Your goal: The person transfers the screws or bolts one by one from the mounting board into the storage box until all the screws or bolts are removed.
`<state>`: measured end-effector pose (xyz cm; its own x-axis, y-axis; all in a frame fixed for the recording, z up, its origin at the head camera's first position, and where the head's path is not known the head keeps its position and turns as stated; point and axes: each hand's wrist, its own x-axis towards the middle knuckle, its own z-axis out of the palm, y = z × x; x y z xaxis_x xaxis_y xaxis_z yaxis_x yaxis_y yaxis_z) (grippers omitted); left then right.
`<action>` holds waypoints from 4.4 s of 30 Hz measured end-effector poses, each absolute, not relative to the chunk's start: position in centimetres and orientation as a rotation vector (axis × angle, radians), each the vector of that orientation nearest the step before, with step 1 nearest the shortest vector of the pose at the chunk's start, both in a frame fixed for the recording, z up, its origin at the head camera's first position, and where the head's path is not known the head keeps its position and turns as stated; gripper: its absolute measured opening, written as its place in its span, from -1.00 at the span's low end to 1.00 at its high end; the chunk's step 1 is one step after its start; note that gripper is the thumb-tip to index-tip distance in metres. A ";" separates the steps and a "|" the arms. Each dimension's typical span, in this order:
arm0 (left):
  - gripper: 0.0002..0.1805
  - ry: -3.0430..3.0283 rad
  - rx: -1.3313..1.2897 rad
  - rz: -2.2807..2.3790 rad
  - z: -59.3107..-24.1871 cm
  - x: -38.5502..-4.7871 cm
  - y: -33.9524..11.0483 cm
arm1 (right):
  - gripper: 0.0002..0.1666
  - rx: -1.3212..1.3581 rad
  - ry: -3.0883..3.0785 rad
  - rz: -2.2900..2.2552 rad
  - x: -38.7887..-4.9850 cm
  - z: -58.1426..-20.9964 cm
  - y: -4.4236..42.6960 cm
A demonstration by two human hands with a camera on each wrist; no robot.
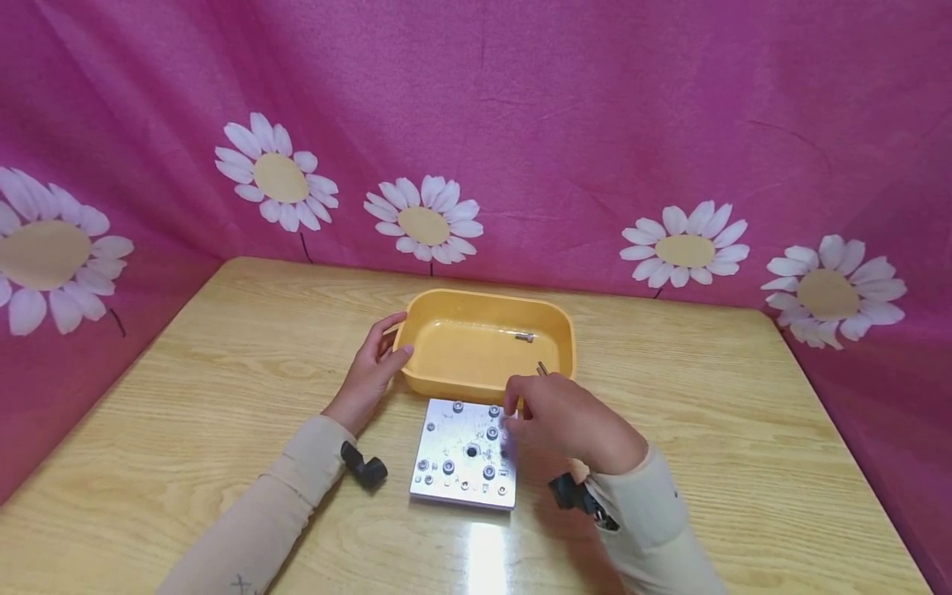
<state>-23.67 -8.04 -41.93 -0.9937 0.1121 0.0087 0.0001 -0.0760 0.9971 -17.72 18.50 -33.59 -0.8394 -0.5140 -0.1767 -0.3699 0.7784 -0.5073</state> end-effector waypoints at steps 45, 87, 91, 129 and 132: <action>-0.37 2.082 0.173 2.255 -42.0 -23.7 -8.0 | -0.77 -0.535 2.513 -0.246 -15.1 -34.1 15.1; -0.44 2.157 0.113 2.249 -44.7 -25.3 -8.0 | -0.80 -0.492 2.494 -0.234 -15.1 -33.9 15.0; -0.44 2.169 0.096 2.238 -44.7 -25.3 -7.9 | -0.80 -0.487 2.495 -0.236 -15.1 -33.9 14.9; -0.44 2.155 0.088 2.238 -44.8 -25.3 -8.0 | -0.73 -0.483 2.546 -0.284 -14.7 -32.9 15.4; -0.44 2.157 0.082 2.233 -44.8 -25.3 -8.0 | -0.75 -0.496 2.570 -0.275 -14.6 -32.7 15.5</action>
<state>-25.30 -7.99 -44.77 -0.9980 0.0625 0.0130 0.0108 -0.0348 0.9993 -14.58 15.47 -32.75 -0.8065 -0.3954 -0.4395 -0.2935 0.9132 -0.2828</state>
